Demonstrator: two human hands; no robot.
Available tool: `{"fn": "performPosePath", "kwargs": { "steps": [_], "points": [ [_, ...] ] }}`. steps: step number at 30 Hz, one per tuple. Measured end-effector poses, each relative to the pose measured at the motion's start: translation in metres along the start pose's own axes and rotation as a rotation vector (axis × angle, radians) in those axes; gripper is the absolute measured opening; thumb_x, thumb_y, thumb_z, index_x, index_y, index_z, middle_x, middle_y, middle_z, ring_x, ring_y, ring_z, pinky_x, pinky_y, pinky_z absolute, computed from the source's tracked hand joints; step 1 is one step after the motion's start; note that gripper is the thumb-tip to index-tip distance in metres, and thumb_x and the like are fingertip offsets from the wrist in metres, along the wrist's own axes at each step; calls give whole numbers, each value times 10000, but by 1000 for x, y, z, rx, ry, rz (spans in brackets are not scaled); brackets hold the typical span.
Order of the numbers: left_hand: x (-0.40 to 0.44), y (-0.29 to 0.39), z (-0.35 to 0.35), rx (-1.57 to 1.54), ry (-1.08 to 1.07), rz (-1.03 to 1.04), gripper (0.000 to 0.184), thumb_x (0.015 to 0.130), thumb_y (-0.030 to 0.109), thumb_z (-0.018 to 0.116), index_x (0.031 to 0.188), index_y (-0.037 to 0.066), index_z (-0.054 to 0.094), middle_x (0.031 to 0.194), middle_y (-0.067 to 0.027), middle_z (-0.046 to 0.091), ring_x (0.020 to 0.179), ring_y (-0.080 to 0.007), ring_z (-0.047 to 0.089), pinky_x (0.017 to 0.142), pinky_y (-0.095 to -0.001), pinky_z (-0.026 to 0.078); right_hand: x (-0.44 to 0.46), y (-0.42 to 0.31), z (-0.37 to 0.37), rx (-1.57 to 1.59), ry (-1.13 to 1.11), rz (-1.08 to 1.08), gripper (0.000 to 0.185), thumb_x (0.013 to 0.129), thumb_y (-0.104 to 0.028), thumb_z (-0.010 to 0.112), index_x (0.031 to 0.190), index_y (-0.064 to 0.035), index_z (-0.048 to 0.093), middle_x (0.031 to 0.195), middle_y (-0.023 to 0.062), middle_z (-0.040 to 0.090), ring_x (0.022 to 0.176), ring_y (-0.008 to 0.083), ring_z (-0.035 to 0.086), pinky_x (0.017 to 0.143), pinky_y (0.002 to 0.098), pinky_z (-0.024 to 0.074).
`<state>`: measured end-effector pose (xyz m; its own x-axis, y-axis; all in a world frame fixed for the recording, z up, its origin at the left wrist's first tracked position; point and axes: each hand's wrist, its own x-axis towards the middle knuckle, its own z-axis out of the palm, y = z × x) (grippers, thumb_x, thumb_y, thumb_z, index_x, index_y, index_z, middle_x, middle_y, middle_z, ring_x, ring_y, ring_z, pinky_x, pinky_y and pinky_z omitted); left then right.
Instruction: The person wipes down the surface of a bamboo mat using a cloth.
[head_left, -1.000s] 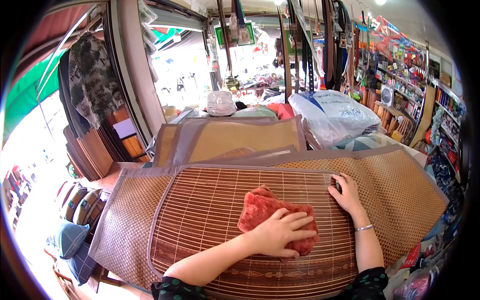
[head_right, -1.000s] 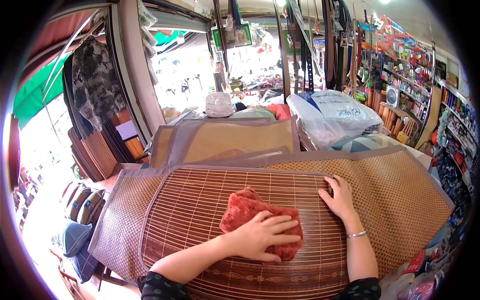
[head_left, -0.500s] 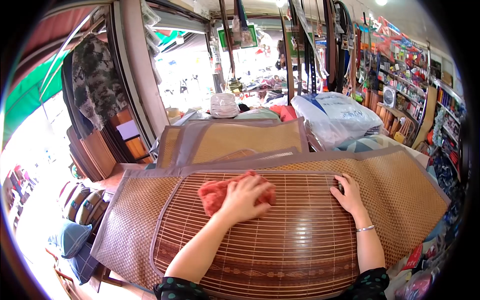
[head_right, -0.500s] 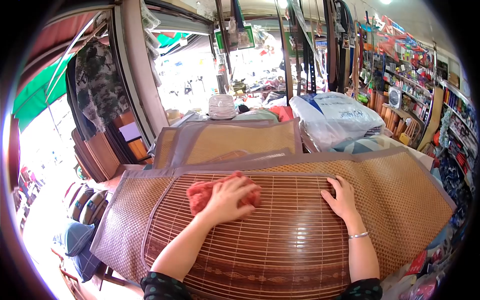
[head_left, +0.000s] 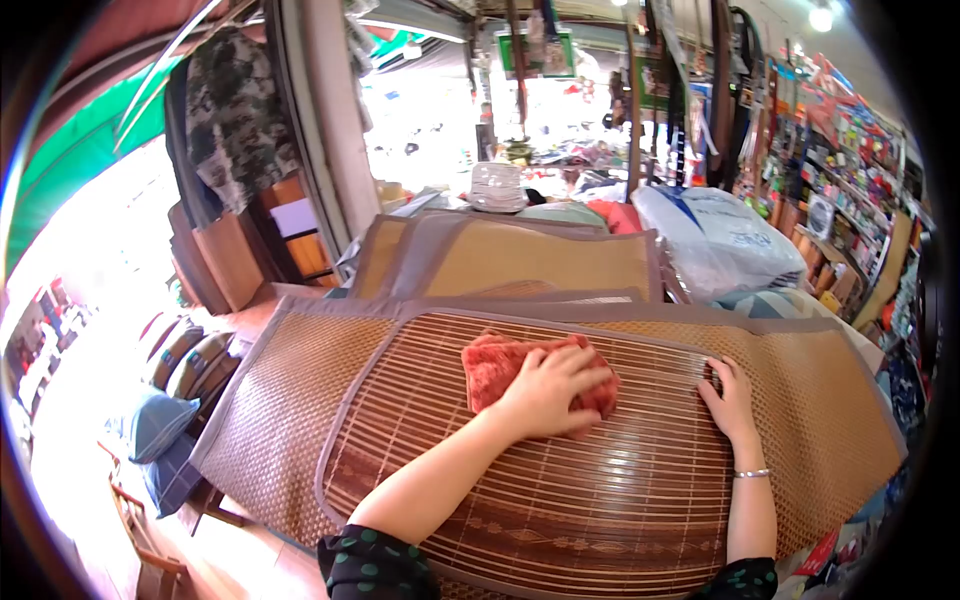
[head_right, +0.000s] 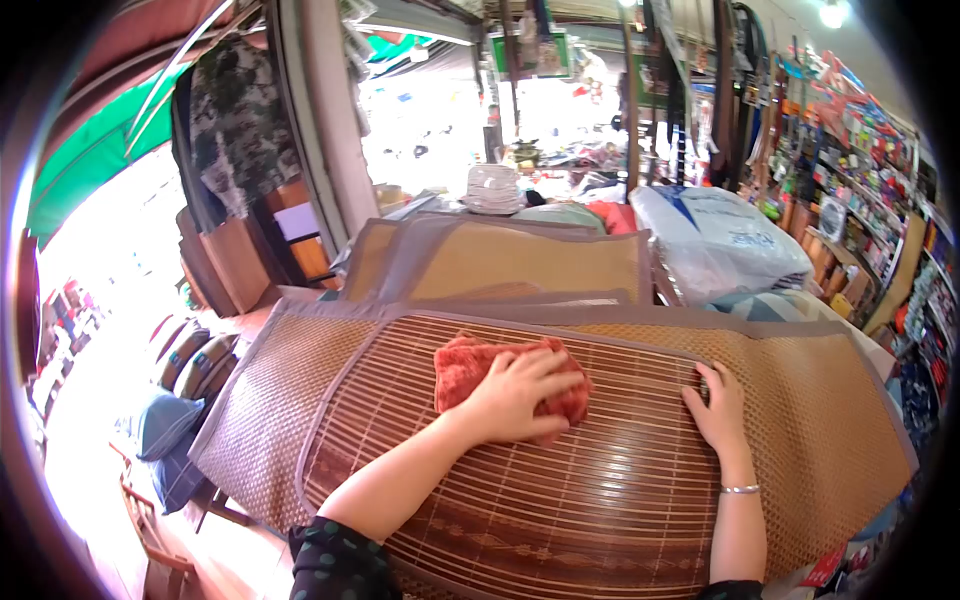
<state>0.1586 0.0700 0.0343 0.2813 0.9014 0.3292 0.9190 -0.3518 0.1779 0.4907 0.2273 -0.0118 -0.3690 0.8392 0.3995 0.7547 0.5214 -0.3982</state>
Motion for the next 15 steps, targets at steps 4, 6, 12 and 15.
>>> {"fn": "performPosePath", "kwargs": {
  "steps": [4,6,12,15],
  "points": [
    [-10,-42,-2,51,90,-245,653,832,487,659,1414,242,495,1503,-136,403,1395,-339,346,1096,-565,263,2,6,2,19,-4,-24,522,908,-357,637,1339,-79,539,1435,236,440,1322,407,403,1121,473,288],
    [-13,-37,-6,29,86,-214,640,825,466,666,1403,244,502,1491,-133,410,1389,-342,351,1092,-564,268,2,1,-1,16,-43,35,526,929,-368,617,1358,-80,520,1471,224,402,1354,397,366,1132,480,273],
    [-7,35,14,-154,39,294,662,762,393,727,1368,214,529,1463,-155,422,1386,-312,359,1061,-555,295,3,-1,-2,19,-101,90,562,946,-439,562,1385,-94,498,1507,217,358,1392,392,321,1150,488,242],
    [-10,62,26,-248,-8,464,682,744,410,751,1359,197,548,1471,-164,427,1390,-311,353,1072,-528,281,5,6,1,15,-113,64,567,951,-450,551,1390,-94,494,1519,208,344,1404,385,306,1152,488,239]
  ]
}}
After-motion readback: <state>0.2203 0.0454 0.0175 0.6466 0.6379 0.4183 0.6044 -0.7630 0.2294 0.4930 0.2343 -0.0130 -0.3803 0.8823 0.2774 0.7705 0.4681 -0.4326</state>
